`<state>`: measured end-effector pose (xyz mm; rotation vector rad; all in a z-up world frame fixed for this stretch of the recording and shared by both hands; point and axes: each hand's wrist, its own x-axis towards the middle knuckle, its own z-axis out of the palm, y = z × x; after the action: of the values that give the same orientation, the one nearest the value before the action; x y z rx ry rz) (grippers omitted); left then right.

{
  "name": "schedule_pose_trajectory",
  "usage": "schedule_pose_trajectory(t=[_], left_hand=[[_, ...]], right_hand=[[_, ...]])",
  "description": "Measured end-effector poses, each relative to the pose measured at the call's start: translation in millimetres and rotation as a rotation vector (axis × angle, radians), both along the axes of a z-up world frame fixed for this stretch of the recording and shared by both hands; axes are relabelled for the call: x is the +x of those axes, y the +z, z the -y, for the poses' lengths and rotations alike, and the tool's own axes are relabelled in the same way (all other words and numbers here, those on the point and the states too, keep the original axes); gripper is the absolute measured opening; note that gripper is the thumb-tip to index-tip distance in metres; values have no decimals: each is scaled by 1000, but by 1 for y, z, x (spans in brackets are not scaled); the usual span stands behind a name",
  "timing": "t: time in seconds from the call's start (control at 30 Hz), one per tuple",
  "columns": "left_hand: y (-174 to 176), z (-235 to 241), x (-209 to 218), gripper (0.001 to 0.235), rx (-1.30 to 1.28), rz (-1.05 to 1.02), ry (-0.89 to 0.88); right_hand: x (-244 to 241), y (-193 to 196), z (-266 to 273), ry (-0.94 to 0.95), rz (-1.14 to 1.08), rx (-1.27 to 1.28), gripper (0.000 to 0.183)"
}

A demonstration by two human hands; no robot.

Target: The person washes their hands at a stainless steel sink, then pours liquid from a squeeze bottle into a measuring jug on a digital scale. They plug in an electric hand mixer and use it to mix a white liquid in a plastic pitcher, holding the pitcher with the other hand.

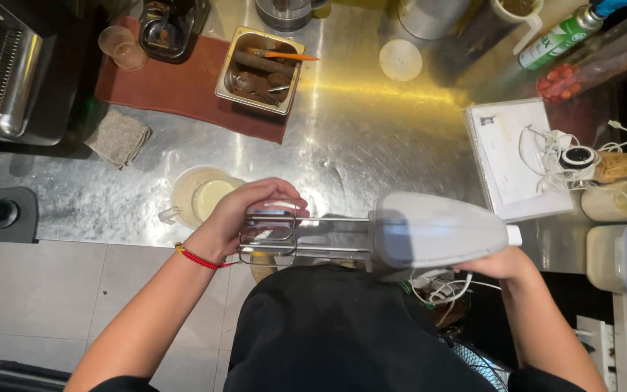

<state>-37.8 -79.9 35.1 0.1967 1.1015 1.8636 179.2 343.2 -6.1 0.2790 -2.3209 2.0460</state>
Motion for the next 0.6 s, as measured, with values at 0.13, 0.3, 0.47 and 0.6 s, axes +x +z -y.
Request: schedule_pose_trajectory(t=[0.13, 0.3, 0.47, 0.6], left_hand=[[-9, 0, 22, 37, -213, 278, -154], [-30, -4, 33, 38, -286, 277, -201], [-7, -12, 19, 40, 3, -40, -249], [25, -4, -4, 35, 77, -194, -11]], right_hand=[[-4, 49, 3, 258, -27, 329, 39], [-4, 85, 13, 506, 90, 477, 31], [10, 90, 13, 377, -67, 323, 39], [18, 65, 30, 158, -153, 31, 41]])
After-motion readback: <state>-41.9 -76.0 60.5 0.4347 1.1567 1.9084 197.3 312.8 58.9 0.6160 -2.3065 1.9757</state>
